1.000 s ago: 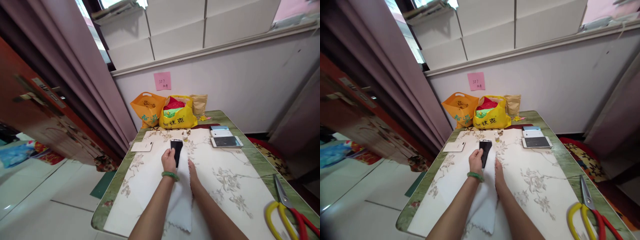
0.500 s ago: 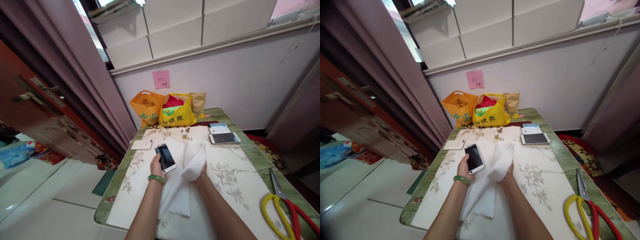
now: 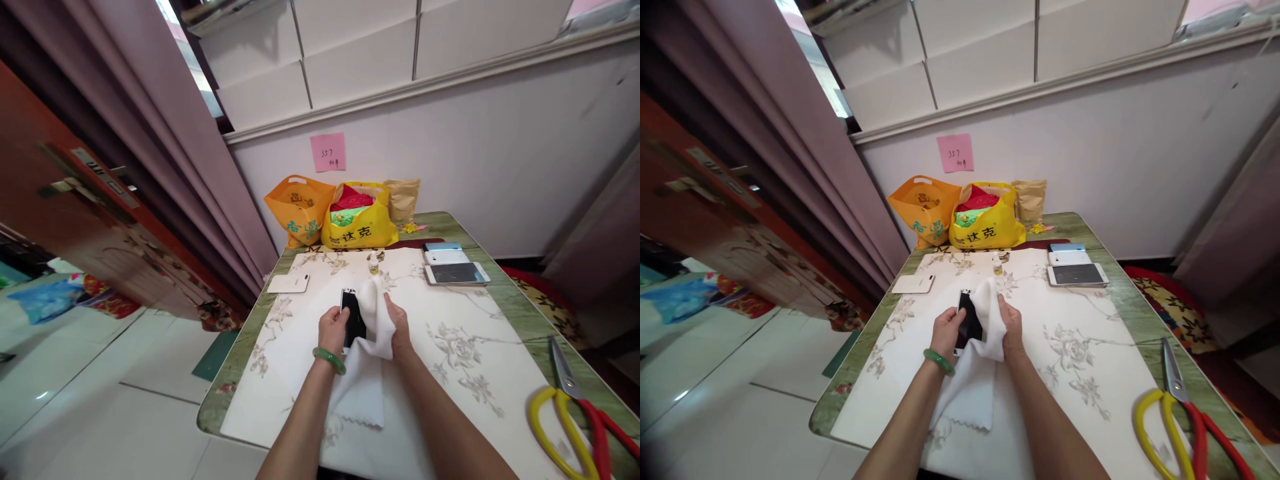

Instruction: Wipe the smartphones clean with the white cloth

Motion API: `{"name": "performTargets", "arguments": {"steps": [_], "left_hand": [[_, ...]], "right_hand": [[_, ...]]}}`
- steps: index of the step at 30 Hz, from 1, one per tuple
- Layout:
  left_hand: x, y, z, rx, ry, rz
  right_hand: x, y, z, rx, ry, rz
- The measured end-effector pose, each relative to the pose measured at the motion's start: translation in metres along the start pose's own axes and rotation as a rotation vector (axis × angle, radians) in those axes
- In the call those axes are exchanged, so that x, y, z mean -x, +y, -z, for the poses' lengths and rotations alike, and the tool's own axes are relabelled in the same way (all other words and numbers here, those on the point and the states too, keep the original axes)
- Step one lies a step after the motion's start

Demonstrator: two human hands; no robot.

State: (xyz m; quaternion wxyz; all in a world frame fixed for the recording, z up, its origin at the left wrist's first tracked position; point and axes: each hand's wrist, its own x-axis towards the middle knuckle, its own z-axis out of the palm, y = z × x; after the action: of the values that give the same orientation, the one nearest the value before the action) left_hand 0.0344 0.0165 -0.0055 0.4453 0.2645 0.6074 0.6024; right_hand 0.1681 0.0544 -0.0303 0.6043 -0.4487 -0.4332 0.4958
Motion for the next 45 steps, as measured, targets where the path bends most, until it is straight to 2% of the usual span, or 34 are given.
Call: {"name": "performTargets", "arguments": {"steps": [3, 7, 9, 13, 15, 18, 20, 23, 24, 26, 28, 31, 35, 38, 42, 45], "left_hand": [[0.000, 0.007, -0.001, 0.008, -0.001, -0.019], [0.001, 0.020, -0.001, 0.074, 0.031, -0.030], [0.004, 0.027, 0.001, 0.166, 0.061, 0.077], [0.017, 0.037, 0.014, 0.319, 0.068, 0.463], [0.027, 0.039, 0.026, 0.350, 0.050, 0.501], [0.046, 0.047, 0.049, 0.351, 0.033, 0.349], [0.063, 0.055, 0.064, 0.279, -0.058, 0.240], [0.091, 0.065, 0.078, -0.032, -0.441, 0.254], [0.099, 0.065, 0.079, -0.165, -0.566, 0.211], [0.112, 0.059, 0.078, -0.416, -0.717, 0.024], [0.118, 0.047, 0.073, -0.596, -0.737, -0.182], [0.120, 0.030, 0.065, -0.775, -0.743, -0.349], [0.118, 0.024, 0.061, -0.906, -0.700, -0.329], [0.117, 0.028, 0.062, -0.913, -0.679, -0.295], [0.118, 0.035, 0.064, -0.832, -0.822, -0.204], [0.120, 0.041, 0.068, -0.689, -0.914, 0.012]], "right_hand": [[0.004, -0.007, -0.001, -0.018, 0.000, 0.022], [0.012, -0.010, -0.004, -0.165, -0.146, -0.043], [0.009, -0.011, -0.002, -0.265, -0.211, -0.094], [-0.003, -0.014, 0.008, -0.294, -0.232, -0.087], [-0.007, -0.017, 0.012, -0.225, -0.212, -0.080], [-0.007, -0.021, 0.013, -0.106, -0.213, -0.091], [-0.005, -0.021, 0.012, -0.019, -0.248, -0.085], [-0.003, -0.019, 0.011, 0.144, -0.307, -0.048], [-0.003, -0.017, 0.011, 0.204, -0.319, -0.034], [-0.002, -0.013, 0.012, 0.318, -0.344, -0.008], [0.000, -0.010, 0.012, 0.381, -0.380, 0.008], [0.003, -0.007, 0.012, 0.317, -0.397, -0.016], [0.002, -0.006, 0.013, 0.018, -0.233, -0.119], [-0.002, -0.007, 0.016, -0.220, -0.125, -0.215], [-0.006, -0.012, 0.020, -0.460, -0.198, -0.311], [-0.006, -0.018, 0.024, -0.507, -0.158, -0.357]]}}
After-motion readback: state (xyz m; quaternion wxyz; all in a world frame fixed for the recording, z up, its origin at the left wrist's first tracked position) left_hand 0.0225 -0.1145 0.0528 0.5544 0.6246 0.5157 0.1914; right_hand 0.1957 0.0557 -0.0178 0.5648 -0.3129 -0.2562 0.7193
